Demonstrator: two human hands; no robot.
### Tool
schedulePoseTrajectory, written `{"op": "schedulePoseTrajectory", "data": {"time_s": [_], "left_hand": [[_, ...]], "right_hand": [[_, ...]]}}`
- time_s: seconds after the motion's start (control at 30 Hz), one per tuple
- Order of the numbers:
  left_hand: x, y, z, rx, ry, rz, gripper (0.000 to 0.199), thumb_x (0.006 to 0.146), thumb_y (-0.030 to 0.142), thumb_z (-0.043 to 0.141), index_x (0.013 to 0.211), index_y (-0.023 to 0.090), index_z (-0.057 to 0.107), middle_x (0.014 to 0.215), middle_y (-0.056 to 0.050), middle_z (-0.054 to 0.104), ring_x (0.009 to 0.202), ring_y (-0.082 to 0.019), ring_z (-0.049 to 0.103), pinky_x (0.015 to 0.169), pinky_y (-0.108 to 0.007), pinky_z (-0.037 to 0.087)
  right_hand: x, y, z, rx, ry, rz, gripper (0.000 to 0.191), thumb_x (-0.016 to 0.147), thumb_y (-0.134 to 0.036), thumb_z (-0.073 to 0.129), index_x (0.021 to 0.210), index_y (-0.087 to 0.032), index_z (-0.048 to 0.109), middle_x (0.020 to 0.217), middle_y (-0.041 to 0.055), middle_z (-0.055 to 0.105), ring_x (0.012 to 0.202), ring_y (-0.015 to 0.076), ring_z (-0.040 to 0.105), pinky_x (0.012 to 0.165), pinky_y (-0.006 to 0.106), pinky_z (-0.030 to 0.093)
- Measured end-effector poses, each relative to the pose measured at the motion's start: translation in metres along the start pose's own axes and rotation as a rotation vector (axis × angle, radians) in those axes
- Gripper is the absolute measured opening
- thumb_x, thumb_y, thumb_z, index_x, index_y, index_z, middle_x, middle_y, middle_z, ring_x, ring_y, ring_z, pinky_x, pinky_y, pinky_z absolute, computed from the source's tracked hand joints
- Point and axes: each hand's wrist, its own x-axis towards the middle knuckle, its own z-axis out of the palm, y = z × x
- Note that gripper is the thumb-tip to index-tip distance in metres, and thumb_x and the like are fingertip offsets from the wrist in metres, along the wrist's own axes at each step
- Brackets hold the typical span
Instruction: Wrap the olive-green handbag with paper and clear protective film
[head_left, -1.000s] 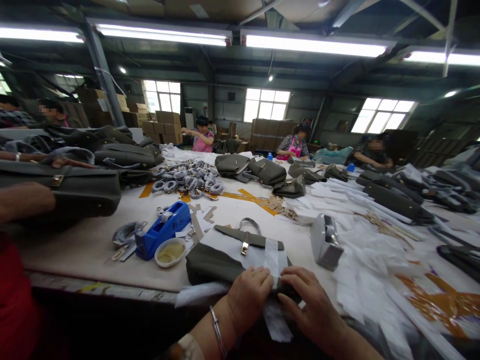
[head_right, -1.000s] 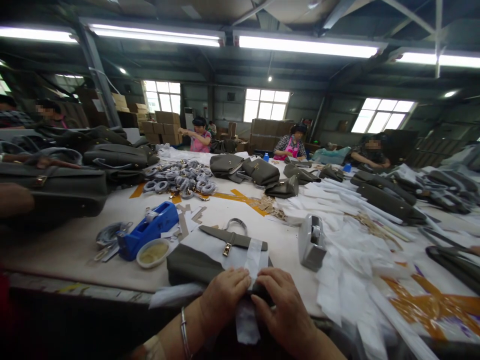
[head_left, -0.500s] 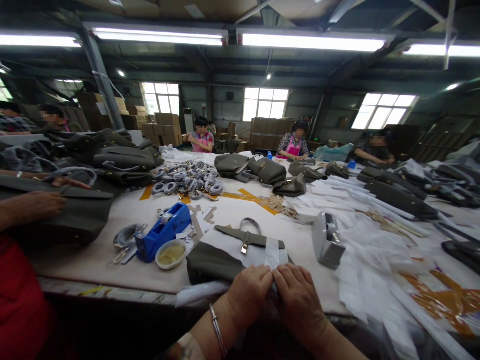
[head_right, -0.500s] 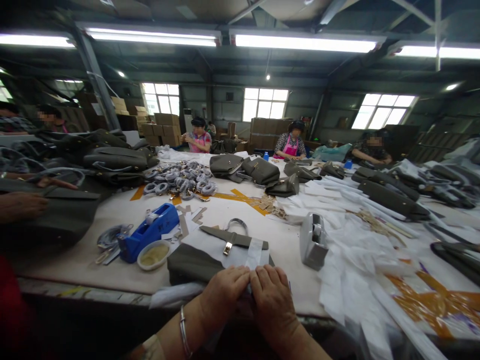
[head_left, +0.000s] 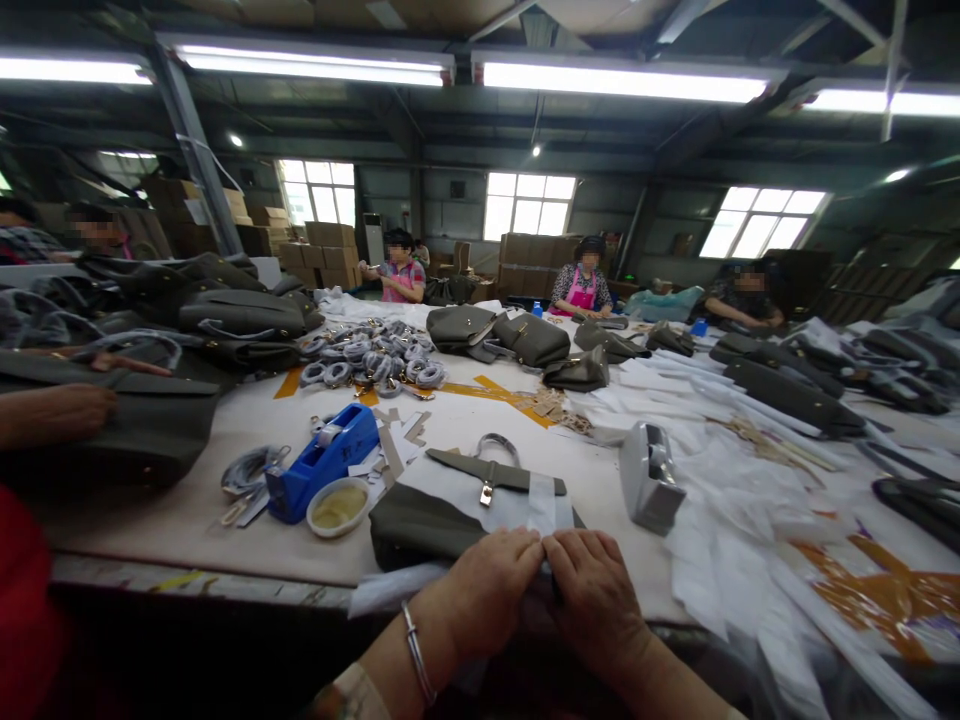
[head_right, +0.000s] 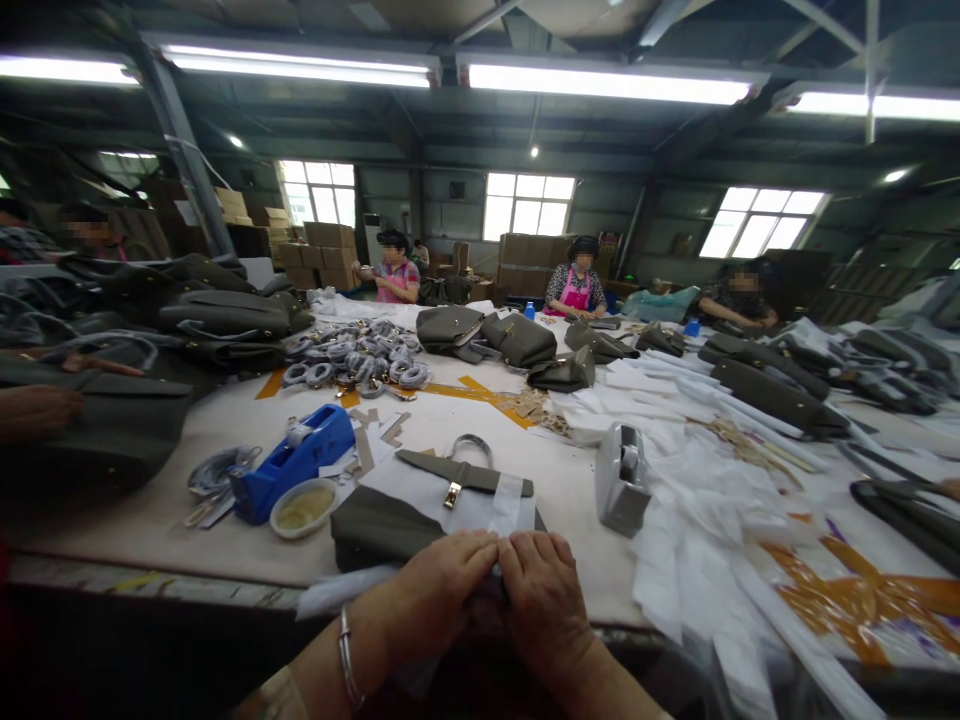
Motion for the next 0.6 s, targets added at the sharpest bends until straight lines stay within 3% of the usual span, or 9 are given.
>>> {"op": "schedulePoseTrajectory", "data": {"time_s": [0.13, 0.27, 0.4, 0.47, 0.6], "left_hand": [[-0.005, 0.006, -0.011, -0.059, -0.004, 0.033, 0.080, 0.067, 0.023, 0.068, 0.142, 0.010, 0.042, 0.148, -0.018, 0.049, 0.134, -0.029, 0.050, 0.118, -0.041, 0.039], [-0.003, 0.004, 0.010, -0.007, 0.179, -0.010, 0.075, 0.075, 0.050, 0.072, 0.134, 0.010, 0.050, 0.134, -0.018, 0.061, 0.122, -0.034, 0.059, 0.109, -0.049, 0.049], [0.005, -0.002, 0.036, 0.191, 0.334, 0.019, 0.031, 0.095, 0.021, 0.048, 0.123, 0.010, 0.056, 0.118, -0.016, 0.069, 0.108, -0.026, 0.067, 0.095, -0.042, 0.058], [0.008, -0.004, 0.039, 0.252, 0.340, 0.034, 0.028, 0.096, 0.013, 0.041, 0.120, 0.010, 0.056, 0.114, -0.015, 0.070, 0.106, -0.024, 0.068, 0.093, -0.039, 0.058], [0.012, -0.003, 0.028, 0.257, 0.298, 0.049, 0.024, 0.097, 0.013, 0.041, 0.116, 0.009, 0.056, 0.107, -0.013, 0.070, 0.100, -0.023, 0.069, 0.091, -0.038, 0.059]], "right_hand": [[0.002, -0.001, -0.002, -0.002, 0.011, 0.000, 0.026, 0.083, -0.017, 0.053, 0.107, -0.018, 0.063, 0.094, 0.0081, 0.066, 0.090, 0.0274, 0.056, 0.086, 0.043, 0.034], [0.002, -0.003, -0.003, -0.014, 0.030, 0.001, 0.026, 0.083, -0.016, 0.053, 0.107, -0.018, 0.063, 0.094, 0.0079, 0.067, 0.090, 0.0272, 0.056, 0.086, 0.044, 0.033], [0.003, -0.003, -0.002, -0.015, 0.006, -0.013, 0.024, 0.086, -0.017, 0.054, 0.107, -0.019, 0.064, 0.095, 0.0073, 0.067, 0.089, 0.0266, 0.056, 0.085, 0.043, 0.034], [0.005, -0.003, -0.001, -0.011, 0.010, -0.002, 0.024, 0.086, -0.017, 0.054, 0.108, -0.020, 0.064, 0.096, 0.0074, 0.068, 0.090, 0.0267, 0.057, 0.086, 0.043, 0.035], [0.005, -0.002, -0.008, -0.005, 0.079, -0.019, 0.033, 0.088, -0.017, 0.054, 0.120, -0.018, 0.063, 0.110, 0.0108, 0.069, 0.104, 0.0301, 0.059, 0.093, 0.046, 0.038]]}}
